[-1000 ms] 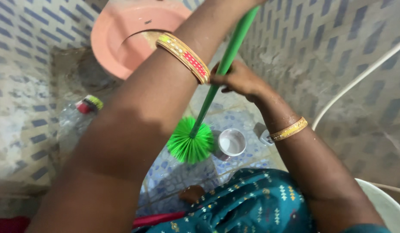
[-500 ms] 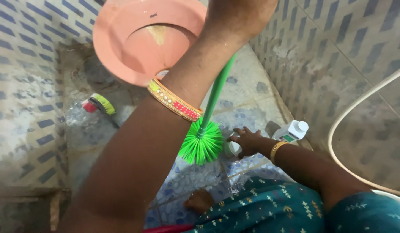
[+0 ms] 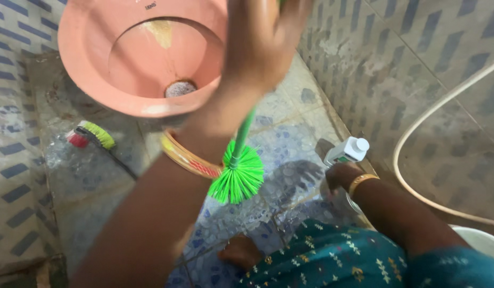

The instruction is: The person pours cleaning liquid into a pink toilet, mixes detergent in a bucket of water, and uses a brush to scrub the bathroom floor around the toilet.

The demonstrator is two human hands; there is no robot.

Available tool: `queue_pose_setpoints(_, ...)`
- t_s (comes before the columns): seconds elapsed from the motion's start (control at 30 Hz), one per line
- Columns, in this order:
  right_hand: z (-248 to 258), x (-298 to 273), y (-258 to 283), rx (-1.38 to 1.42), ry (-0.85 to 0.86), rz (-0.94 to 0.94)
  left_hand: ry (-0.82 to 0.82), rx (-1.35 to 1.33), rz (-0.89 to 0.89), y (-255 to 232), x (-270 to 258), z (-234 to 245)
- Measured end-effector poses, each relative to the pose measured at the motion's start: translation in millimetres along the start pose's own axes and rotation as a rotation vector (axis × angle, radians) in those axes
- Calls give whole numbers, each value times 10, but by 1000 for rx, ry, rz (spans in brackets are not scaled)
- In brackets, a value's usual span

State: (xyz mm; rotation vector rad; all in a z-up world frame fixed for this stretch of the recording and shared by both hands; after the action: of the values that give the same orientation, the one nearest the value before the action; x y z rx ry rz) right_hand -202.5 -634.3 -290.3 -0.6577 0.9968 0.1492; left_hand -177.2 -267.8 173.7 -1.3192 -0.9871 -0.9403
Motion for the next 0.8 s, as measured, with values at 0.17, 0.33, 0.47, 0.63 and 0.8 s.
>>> queue_pose_setpoints(0.17,824,-141,-312,-7,-571,-74,134,104,569,335,-922,-87)
queue_pose_setpoints(0.33,568,-208,-900,249,-188,-264,216,139,760,624,-1640,-93)
queue_pose_setpoints(0.47,87,137,-1291,367,-301,-240,222,210,975,803,-1863,5)
queue_pose_setpoints(0.63,-370,213,-1558,338,-146,-298,201,184,925,635,-1817,123)
queue_pose_setpoints(0.8,-163,74,-1233,180,-20,-262,199,166,986,476,-1934,298)
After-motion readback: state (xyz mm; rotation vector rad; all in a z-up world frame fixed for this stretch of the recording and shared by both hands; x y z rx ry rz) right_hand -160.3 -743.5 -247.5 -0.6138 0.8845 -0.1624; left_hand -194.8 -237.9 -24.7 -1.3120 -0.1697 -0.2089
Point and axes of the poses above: each hand's wrist, its own x-axis towards the middle knuckle, its own z-axis out of the back of the hand, y = z × x, the point moved 8 cm from there along x, towards the middle knuckle, and after that the axes turned 6 degrees about y, right-handed, at the moved point
